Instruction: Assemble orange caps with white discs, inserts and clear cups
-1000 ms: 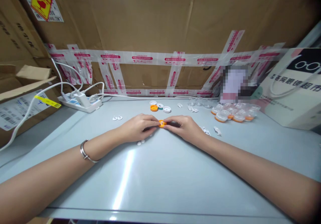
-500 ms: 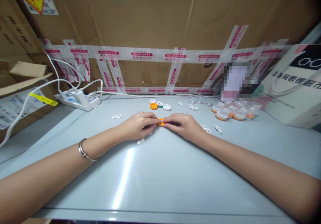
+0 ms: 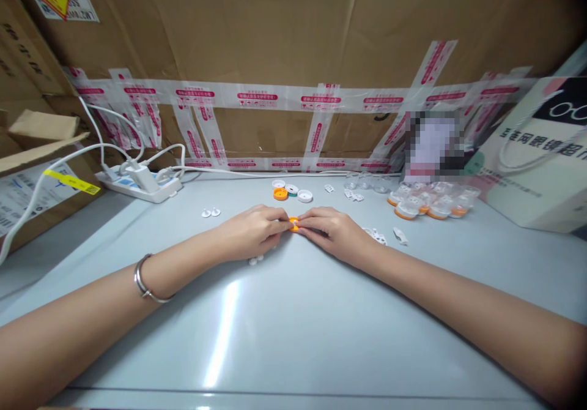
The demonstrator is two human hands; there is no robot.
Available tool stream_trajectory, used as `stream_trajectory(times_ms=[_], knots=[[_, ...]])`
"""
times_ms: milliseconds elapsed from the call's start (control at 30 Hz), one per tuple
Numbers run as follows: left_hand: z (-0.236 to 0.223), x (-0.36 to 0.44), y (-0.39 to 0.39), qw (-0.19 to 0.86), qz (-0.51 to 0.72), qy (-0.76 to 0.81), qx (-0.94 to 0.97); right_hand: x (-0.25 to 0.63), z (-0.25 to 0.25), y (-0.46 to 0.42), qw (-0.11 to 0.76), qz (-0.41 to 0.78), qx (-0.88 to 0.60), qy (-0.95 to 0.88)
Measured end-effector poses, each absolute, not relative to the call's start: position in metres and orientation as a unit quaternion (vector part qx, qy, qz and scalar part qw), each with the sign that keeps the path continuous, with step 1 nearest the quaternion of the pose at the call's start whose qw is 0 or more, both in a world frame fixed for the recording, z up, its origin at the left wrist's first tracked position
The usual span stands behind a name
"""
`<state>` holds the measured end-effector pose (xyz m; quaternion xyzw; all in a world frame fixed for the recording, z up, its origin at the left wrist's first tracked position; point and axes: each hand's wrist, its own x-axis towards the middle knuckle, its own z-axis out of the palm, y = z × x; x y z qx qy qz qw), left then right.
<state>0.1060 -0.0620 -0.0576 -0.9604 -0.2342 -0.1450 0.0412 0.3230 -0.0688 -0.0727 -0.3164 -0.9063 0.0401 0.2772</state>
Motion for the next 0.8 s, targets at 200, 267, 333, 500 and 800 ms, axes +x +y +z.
stream_trajectory(times_ms=[200,267,333,500,800], knots=[[-0.055,0.107,-0.066,0.071,-0.136,-0.232,-0.961,0.322,-0.071,-0.070,0.278,0.037,-0.318,-0.906],[-0.055,0.106,-0.066,0.078,-0.140,-0.235,-0.959,0.322,-0.071,-0.070,0.285,0.050,-0.321,-0.902],[-0.055,0.104,-0.066,0.082,-0.141,-0.236,-0.958,0.322,-0.070,-0.071,0.290,0.063,-0.323,-0.898],[-0.052,0.100,-0.065,0.061,-0.128,-0.219,-0.965,0.324,-0.069,-0.072,0.303,0.070,-0.318,-0.896],[-0.046,0.100,-0.066,-0.012,-0.140,-0.214,-0.967,0.324,-0.069,-0.072,0.308,0.057,-0.318,-0.895]])
